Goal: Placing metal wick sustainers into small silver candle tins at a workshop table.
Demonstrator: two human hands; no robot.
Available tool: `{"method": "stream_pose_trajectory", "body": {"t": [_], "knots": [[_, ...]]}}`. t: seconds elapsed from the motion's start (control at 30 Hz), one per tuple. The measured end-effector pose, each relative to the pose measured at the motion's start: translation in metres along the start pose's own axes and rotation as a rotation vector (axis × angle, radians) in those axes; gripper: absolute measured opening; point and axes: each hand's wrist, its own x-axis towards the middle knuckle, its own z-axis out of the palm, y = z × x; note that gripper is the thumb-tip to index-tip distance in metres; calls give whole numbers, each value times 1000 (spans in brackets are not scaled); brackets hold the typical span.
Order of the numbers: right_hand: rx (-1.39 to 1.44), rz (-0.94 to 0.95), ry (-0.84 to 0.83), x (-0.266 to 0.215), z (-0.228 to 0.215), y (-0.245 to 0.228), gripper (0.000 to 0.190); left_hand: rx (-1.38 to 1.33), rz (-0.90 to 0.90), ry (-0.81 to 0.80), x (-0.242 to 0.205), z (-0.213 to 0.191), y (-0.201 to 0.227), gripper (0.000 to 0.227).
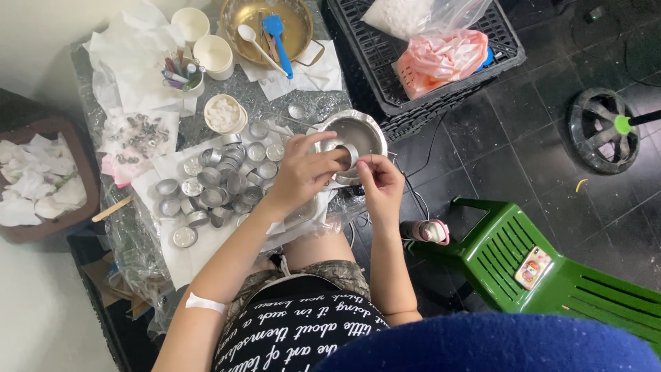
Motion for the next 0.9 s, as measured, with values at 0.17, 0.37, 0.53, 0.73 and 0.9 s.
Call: {"method": "stream_pose_trajectory", "body": {"t": [0.17,0.37,0.53,0.73,0.9], "knots": [[-33,-12,-14,2,0,-1,6,154,165,-47,1,-8,0,21],[-475,-25,97,5,8,-18,9,-113,-12,16,-1,6,0,19],[-810,-80,138,8,17,-45,14,-238,-119,100,-8,4,-3,19],[-766,-275,78,9,21,-52,12,-158,-308,130,-28,-22,-8,22],[-297,-143,-119,0,25,-34,18,-524,-450,134,-37,-23,-15,27]]}}
